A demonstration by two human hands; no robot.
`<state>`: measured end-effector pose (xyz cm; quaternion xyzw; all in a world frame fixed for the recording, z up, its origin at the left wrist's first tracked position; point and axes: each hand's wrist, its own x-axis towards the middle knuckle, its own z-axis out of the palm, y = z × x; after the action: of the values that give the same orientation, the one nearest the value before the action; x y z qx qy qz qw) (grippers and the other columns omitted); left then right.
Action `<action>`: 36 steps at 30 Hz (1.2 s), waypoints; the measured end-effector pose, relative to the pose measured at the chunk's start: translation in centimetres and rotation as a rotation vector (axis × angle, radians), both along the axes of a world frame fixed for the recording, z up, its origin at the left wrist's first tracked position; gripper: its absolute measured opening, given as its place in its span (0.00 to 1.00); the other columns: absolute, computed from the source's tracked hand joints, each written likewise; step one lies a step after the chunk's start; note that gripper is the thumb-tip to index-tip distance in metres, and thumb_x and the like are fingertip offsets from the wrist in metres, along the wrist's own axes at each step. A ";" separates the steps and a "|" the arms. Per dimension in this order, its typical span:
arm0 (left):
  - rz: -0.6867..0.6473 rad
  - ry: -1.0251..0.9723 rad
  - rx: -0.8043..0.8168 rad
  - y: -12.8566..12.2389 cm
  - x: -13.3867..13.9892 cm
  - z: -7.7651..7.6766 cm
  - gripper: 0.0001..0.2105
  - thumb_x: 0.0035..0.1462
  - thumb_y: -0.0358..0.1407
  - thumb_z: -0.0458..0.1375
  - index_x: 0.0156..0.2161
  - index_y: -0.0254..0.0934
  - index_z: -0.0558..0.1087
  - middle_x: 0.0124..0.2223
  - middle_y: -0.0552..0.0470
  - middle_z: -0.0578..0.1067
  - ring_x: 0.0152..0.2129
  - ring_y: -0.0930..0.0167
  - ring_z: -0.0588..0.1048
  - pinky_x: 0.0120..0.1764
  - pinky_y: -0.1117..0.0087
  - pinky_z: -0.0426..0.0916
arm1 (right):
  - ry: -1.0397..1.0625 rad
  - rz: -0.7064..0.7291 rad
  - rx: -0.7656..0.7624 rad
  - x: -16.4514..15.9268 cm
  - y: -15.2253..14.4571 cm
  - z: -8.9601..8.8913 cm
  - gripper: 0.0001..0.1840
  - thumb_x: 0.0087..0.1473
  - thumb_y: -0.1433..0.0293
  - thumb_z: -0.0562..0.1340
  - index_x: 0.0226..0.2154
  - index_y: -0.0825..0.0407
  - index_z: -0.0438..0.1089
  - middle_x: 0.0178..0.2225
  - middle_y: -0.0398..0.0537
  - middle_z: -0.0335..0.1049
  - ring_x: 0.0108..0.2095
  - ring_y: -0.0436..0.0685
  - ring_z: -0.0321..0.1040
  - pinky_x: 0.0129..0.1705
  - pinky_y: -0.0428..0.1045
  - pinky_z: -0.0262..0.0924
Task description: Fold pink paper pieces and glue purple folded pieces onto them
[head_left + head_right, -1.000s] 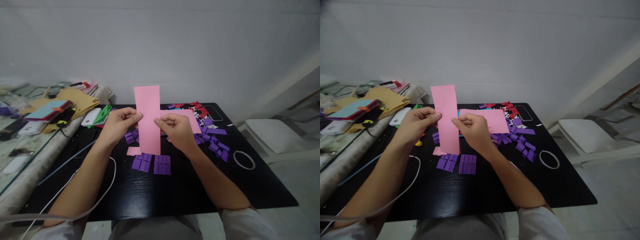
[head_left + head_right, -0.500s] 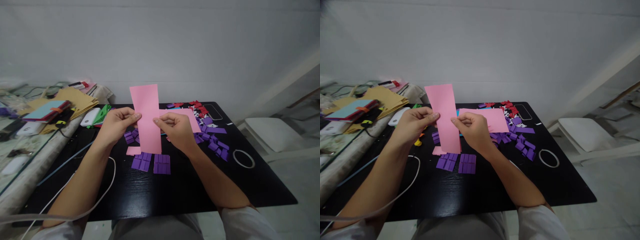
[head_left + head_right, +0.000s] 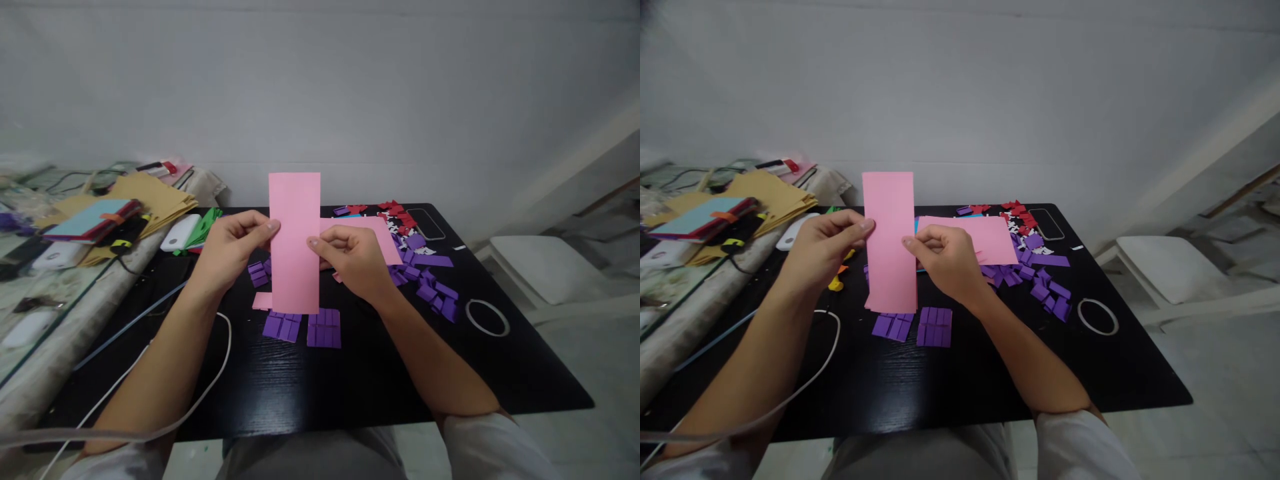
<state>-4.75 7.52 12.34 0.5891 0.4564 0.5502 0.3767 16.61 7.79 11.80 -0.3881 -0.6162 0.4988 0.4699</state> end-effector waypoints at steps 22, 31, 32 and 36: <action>0.159 -0.160 0.124 0.1 0.1 -0.4 0.05 0.54 0.38 0.68 0.31 0.40 0.80 0.26 0.56 0.71 0.22 0.75 0.65 0.26 0.71 0.62 | 0.048 0.157 -0.031 -0.3 -0.1 -0.8 0.21 0.52 0.52 0.73 0.28 0.53 0.75 0.26 0.44 0.75 0.28 0.52 0.74 0.33 0.49 0.76; 0.252 -0.224 0.202 -0.1 0.6 -0.2 0.03 0.56 0.36 0.67 0.32 0.40 0.79 0.26 0.57 0.71 0.23 0.76 0.66 0.29 0.73 0.66 | 0.025 0.224 -0.039 -0.3 -0.2 -0.5 0.21 0.52 0.52 0.73 0.28 0.53 0.74 0.26 0.43 0.74 0.28 0.51 0.73 0.34 0.48 0.74; 0.241 -0.222 0.194 -0.1 0.6 -0.2 0.04 0.56 0.36 0.66 0.32 0.39 0.79 0.26 0.57 0.70 0.22 0.76 0.66 0.28 0.73 0.65 | 0.020 0.226 -0.036 -0.3 -0.2 -0.5 0.21 0.52 0.52 0.73 0.28 0.53 0.74 0.26 0.43 0.73 0.28 0.51 0.73 0.33 0.48 0.74; 0.209 -0.190 0.156 -0.1 0.6 -0.2 0.06 0.58 0.39 0.66 0.33 0.39 0.78 0.26 0.56 0.69 0.22 0.75 0.65 0.27 0.72 0.62 | -0.023 0.227 -0.007 -0.4 -0.1 -0.9 0.19 0.55 0.54 0.71 0.28 0.53 0.73 0.26 0.42 0.73 0.28 0.51 0.73 0.34 0.48 0.73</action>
<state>-4.19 7.40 12.12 0.5113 0.4334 0.6735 0.3116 16.21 7.68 10.88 -0.3230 -0.6600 0.5465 0.4018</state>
